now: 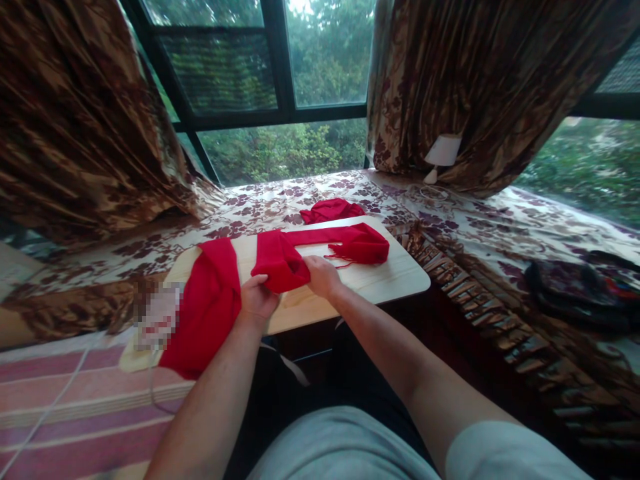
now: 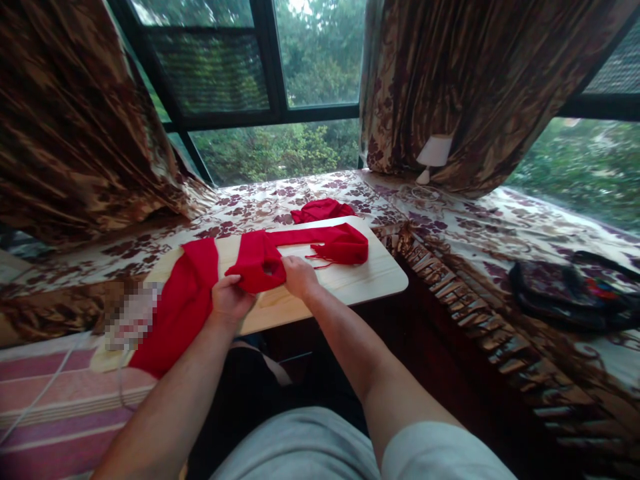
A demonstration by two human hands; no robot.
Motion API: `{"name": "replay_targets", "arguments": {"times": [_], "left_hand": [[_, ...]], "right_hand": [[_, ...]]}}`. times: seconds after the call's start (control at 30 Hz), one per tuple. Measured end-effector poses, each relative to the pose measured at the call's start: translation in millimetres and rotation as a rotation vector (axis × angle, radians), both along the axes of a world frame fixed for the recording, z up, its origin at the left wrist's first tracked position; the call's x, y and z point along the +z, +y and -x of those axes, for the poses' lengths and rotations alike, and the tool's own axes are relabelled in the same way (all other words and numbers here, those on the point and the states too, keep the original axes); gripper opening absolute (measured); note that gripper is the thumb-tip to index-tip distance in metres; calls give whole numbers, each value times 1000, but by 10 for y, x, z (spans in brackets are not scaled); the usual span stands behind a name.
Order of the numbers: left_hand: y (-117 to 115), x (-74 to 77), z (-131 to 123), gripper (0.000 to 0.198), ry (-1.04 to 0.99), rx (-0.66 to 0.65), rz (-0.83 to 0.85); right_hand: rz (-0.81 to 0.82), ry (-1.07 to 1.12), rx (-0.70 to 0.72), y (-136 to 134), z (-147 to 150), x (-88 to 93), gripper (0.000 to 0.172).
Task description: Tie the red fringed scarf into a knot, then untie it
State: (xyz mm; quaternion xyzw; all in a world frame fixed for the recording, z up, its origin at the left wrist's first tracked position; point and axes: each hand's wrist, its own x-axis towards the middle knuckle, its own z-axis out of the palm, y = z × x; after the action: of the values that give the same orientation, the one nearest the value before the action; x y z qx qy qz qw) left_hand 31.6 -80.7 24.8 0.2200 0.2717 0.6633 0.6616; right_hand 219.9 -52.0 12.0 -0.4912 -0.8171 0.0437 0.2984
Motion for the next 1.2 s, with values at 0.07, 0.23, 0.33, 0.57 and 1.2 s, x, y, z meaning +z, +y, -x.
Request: {"name": "replay_targets", "arguments": {"times": [0.07,0.23,0.33,0.57,1.2], "left_hand": [[-7,7,2,35,29,9,14],[-14,55,19,31,-12,36,-35],[-30,71,17,33,-31,31,-64],[-96,41,-35,41,54,-115,-37],[-155,67,-33,54,40,-168,-40]], "right_hand": [[7,-20,3,0,-8,-1,36],[-53,-16,133,30,-14,-37,35],[-106,-17,238,41,-6,-41,31],[-116,-82,221,-5,3,-6,23],[-145,-182,158,-152,5,51,14]]}}
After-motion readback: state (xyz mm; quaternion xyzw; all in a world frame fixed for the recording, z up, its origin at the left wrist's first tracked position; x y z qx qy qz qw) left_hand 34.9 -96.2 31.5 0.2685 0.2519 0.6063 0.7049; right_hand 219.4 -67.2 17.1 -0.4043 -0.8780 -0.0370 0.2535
